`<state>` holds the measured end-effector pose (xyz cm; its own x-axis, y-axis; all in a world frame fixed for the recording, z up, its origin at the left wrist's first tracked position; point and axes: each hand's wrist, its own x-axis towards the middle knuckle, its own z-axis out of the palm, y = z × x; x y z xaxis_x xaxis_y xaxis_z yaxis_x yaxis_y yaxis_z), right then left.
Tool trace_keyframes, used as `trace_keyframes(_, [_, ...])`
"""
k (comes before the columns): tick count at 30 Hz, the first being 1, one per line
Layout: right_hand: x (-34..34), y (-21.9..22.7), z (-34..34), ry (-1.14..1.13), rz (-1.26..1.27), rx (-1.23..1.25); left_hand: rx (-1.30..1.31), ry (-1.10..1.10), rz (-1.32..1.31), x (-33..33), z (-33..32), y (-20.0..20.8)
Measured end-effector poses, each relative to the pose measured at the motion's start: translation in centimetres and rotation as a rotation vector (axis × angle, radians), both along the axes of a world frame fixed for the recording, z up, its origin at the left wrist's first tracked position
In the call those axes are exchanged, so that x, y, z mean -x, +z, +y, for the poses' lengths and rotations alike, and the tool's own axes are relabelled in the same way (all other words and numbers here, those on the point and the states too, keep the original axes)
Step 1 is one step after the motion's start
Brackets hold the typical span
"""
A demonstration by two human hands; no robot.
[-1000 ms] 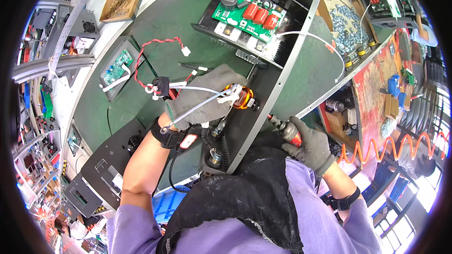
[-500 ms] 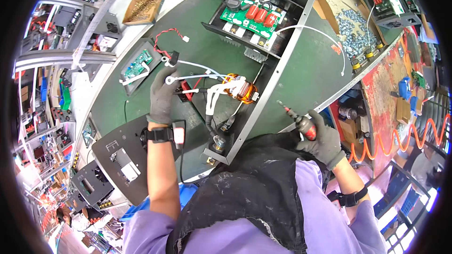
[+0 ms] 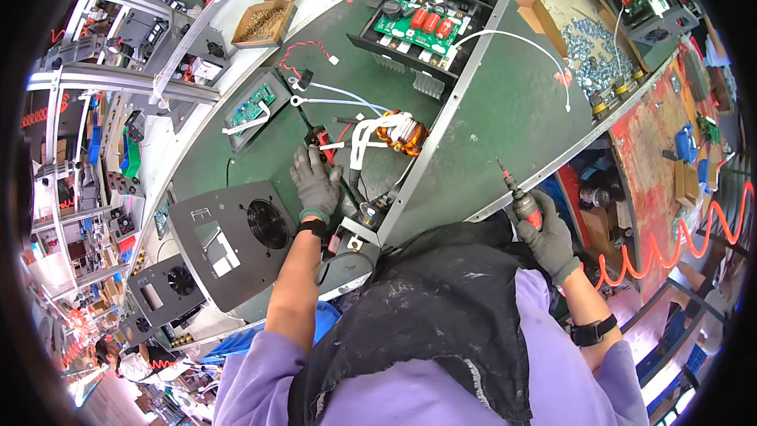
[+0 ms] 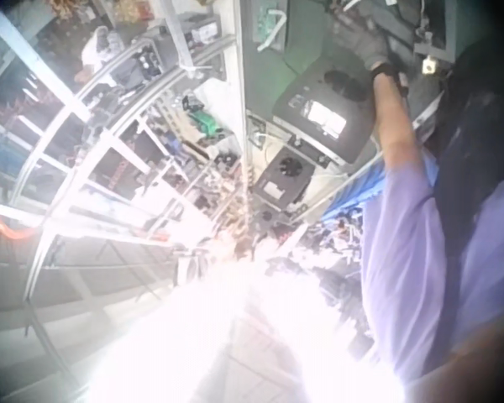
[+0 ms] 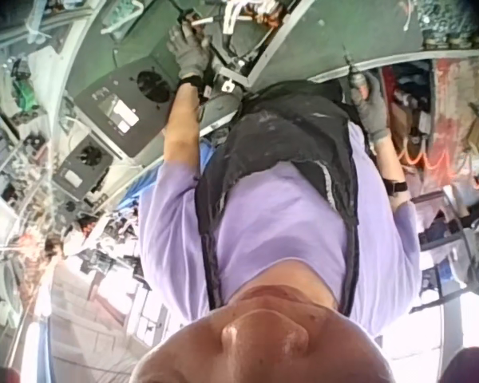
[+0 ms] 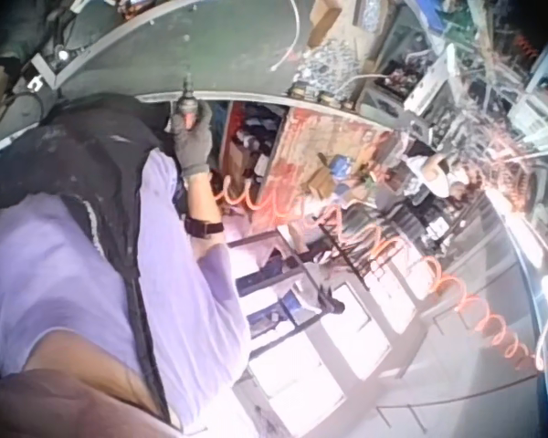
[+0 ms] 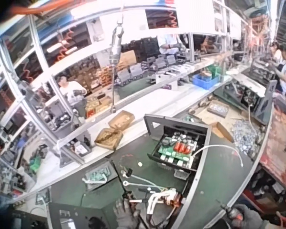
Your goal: Assembling components and housing of an electronic device on a production line using a pneumatic screwdriver.
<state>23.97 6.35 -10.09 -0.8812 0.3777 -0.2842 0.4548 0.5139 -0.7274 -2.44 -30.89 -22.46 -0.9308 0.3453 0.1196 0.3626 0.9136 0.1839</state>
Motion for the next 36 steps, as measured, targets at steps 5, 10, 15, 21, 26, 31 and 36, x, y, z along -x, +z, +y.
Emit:
trace_keyframes(5, [-1.4, 0.6, 0.5, -0.039, -0.002, 0.078, -0.004, -0.008, 0.004, 0.0, -1.3, -0.4])
trace_keyframes(10, [-2.3, 0.7, 1.1, -0.078, 0.069, 0.217, -0.060, 0.087, -0.023, -1.6, -3.4, 0.6])
trace_keyframes(15, [-1.7, 0.1, 1.6, -0.081, 0.087, 0.300, -0.003, 0.086, -0.247, -8.0, -4.9, 2.3])
trace_keyframes(21, [1.0, 0.1, 1.9, 0.033, 0.048, 0.280, -0.095, 0.198, -0.096, -9.6, -6.1, 0.7])
trace_keyframes(26, [1.9, 1.7, 1.7, -0.047, -0.014, 0.154, 0.446, 0.094, 0.033, -2.2, -6.7, -0.1])
trace_keyframes(31, [0.8, 3.8, 1.9, -0.097, -0.304, 0.033, 0.448, 0.180, -0.124, 3.1, -4.2, 0.9])
trace_keyframes(36, [-0.4, 4.9, 1.2, -0.181, -0.225, 0.090, 0.544, 0.113, -0.131, 4.8, -7.0, -1.1])
